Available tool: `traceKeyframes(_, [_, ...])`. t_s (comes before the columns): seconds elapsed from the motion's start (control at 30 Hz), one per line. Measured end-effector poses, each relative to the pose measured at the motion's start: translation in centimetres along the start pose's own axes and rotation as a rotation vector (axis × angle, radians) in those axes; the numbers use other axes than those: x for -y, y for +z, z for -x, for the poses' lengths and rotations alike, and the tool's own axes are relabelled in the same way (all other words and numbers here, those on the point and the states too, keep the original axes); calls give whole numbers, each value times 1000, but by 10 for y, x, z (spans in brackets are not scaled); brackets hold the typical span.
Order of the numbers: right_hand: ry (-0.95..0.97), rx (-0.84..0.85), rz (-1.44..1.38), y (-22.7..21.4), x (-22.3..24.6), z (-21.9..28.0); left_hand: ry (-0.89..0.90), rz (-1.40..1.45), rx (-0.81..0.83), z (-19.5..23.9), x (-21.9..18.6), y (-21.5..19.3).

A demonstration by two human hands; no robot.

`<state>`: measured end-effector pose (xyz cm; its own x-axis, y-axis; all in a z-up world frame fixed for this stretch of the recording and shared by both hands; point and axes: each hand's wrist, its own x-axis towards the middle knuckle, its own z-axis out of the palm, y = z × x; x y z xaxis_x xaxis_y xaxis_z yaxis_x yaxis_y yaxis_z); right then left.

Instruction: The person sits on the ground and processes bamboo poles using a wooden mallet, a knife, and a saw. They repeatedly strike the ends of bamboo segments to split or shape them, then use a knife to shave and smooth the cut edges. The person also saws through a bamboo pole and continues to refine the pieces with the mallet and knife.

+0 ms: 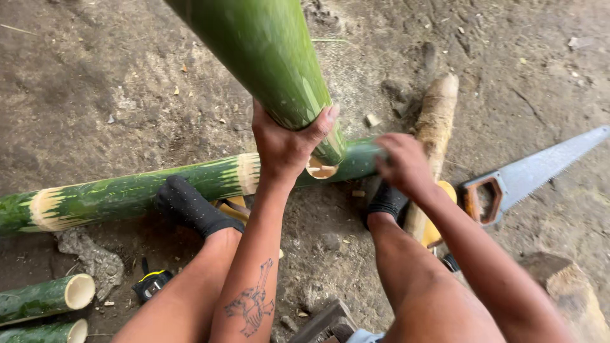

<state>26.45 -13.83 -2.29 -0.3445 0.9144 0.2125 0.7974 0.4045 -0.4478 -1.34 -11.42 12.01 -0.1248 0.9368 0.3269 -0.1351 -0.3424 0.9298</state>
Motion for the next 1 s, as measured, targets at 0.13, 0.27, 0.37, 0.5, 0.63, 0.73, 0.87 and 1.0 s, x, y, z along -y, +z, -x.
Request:
traceKeyframes(0.13, [642,-204,183,20,-67,84,37,-167,-48,21,9,19])
traceKeyframes(0.27, [987,-164,5,95,-101,153,10,-118,82,40,14,20])
traceKeyframes(0.37, [706,-286,91,108,-103,166,47,-302,157,45,14,11])
traceKeyframes(0.5, [1242,65,-246,50,-83,141,71,-448,176,51,11,-2])
traceKeyframes(0.63, [1061,13,-281,-48,-32,110,266,-528,129,48,18,11])
traceKeyframes(0.73, [835,-143,-504,-115,31,107,14,-464,204,48,24,19])
traceKeyframes(0.87, [323,-324,-558,-217,103,95,-18,-466,171,50,31,19])
traceKeyframes(1.0, [105,-367,-427,-298,170,73,-84,-413,177,40,36,19])
